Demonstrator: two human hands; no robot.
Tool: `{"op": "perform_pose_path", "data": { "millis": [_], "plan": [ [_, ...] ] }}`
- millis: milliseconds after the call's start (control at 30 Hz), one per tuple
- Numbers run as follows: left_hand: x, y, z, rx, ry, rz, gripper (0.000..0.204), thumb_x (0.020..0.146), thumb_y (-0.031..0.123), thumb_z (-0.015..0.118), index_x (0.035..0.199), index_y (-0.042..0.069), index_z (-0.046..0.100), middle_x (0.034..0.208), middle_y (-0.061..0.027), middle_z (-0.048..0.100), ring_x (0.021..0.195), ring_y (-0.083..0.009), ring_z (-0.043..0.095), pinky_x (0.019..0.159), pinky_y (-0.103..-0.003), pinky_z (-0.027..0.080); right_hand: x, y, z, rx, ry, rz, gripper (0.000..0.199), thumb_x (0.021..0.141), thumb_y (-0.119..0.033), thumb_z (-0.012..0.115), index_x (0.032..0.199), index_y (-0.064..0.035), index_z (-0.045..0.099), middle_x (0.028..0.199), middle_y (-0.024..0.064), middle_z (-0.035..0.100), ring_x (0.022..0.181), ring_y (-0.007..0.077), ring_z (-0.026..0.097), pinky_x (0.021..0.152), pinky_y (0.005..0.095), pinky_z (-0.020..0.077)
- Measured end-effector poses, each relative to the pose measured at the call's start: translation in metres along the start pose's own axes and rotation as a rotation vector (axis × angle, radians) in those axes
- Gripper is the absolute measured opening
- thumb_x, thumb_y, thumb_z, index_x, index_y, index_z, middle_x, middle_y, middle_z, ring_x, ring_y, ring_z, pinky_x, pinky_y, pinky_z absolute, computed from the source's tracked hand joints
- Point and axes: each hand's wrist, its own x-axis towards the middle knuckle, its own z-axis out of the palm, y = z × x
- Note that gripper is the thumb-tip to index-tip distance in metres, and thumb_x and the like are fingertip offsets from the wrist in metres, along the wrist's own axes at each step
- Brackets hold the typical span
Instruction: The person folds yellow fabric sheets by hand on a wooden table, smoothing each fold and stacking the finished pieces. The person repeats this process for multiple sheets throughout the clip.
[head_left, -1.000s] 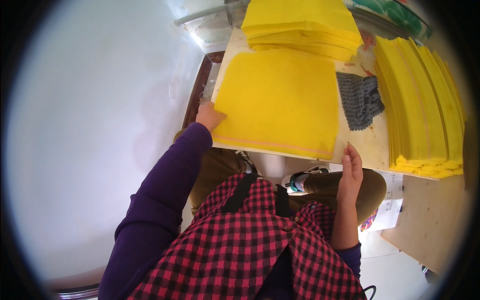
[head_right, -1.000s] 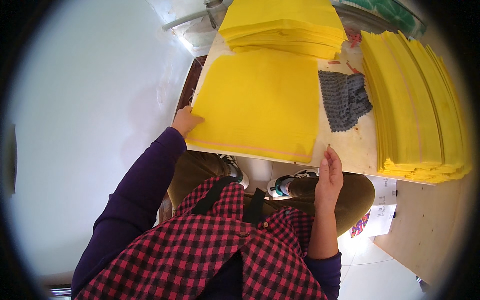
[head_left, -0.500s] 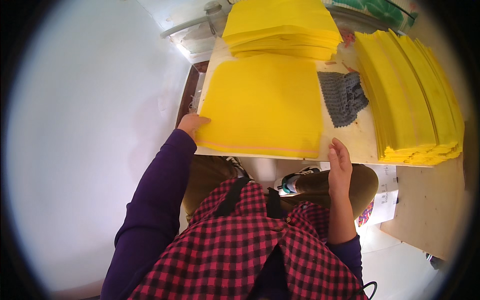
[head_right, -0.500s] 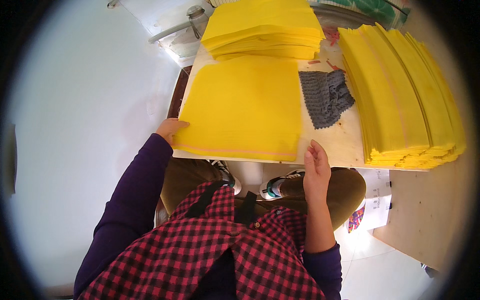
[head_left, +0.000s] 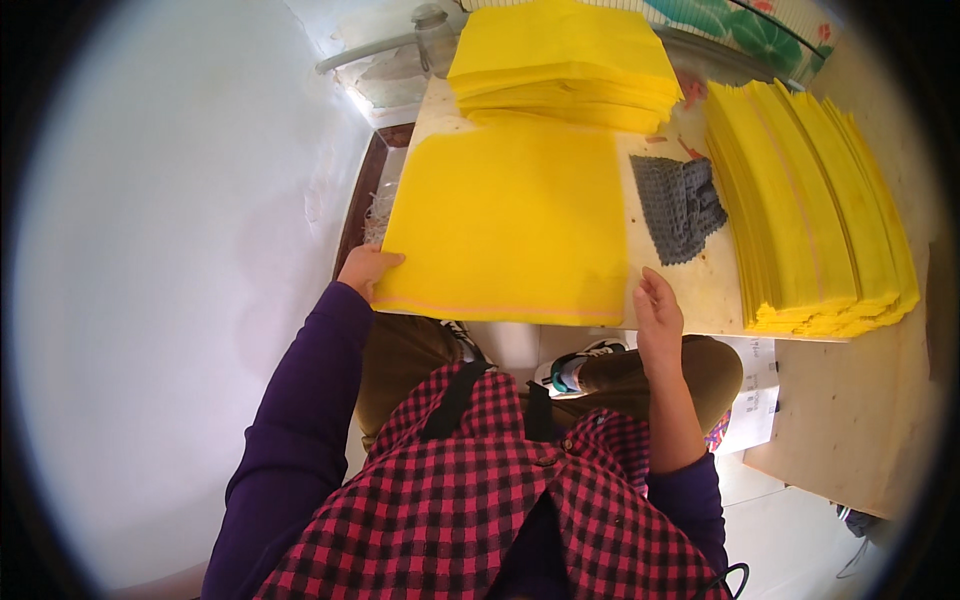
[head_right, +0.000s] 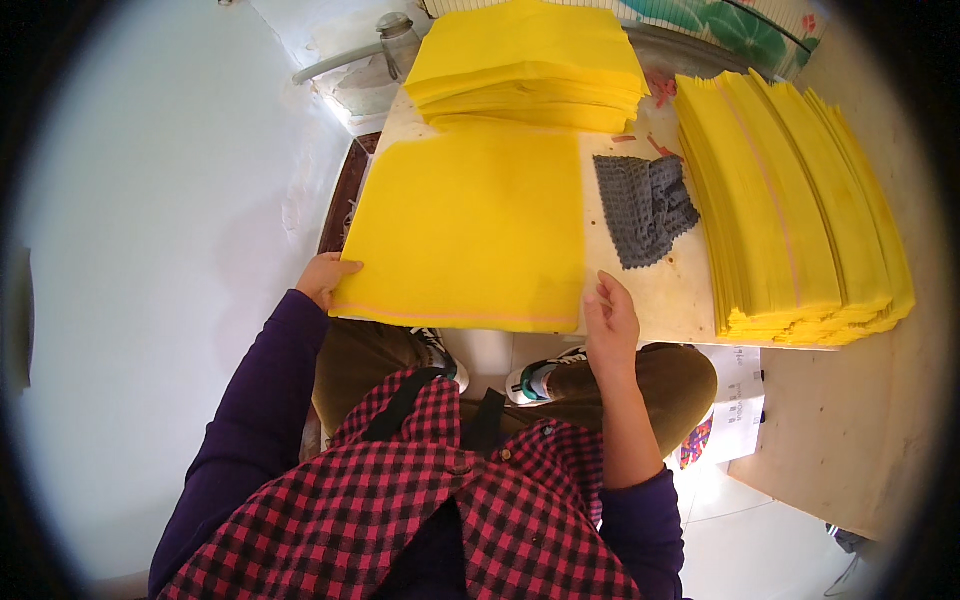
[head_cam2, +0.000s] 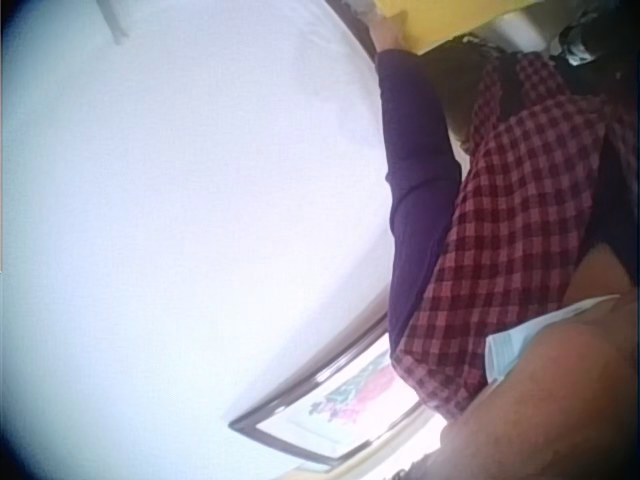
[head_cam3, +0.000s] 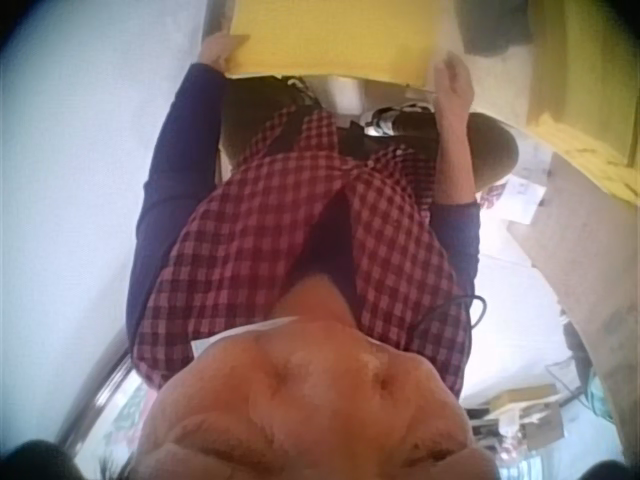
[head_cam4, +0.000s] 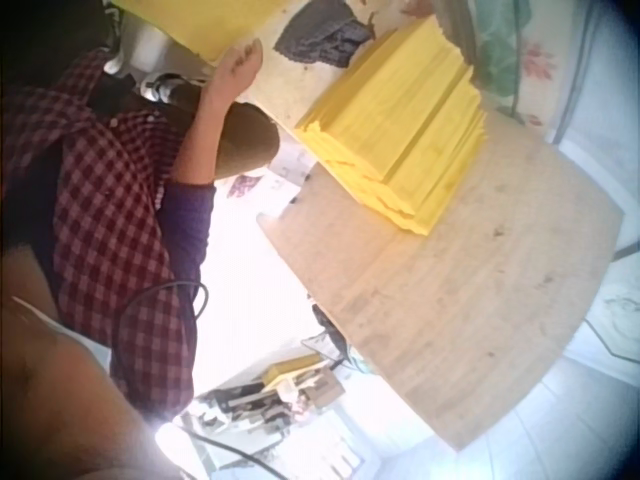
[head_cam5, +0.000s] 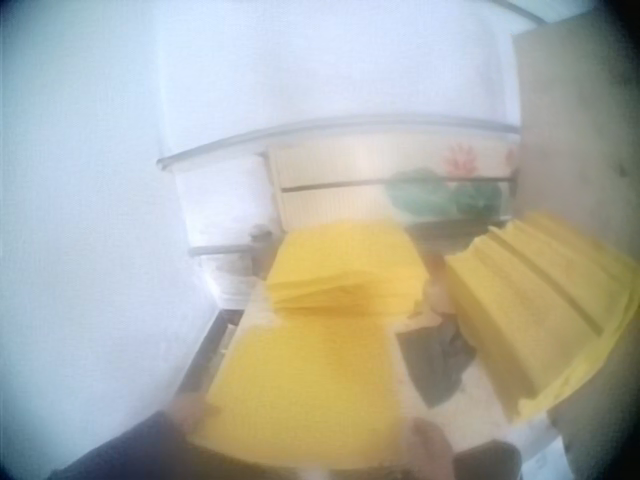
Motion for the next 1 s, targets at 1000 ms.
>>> {"op": "perform_pose_path", "data": {
  "millis": [1000],
  "plan": [
    [0.006, -0.020, -0.021, -0.220, -0.115, 0.067, 0.019, 0.086, 0.008, 0.062, 0.098, -0.006, 0.062, 0.088, -0.0111, 0.068, 0.072, -0.0184, 0.066, 0.067, -0.031, 0.053, 0.069, 0.000, 0.037, -0.008, -0.035, -0.092, 0.049, 0.097, -0.026, 0.052, 0.133, 0.0053, 0.043, 0.135, 0.0177, 0.048, 0.124, 0.0243, 0.047, 0.104, 0.0319, 0.0348]
  ]
}}
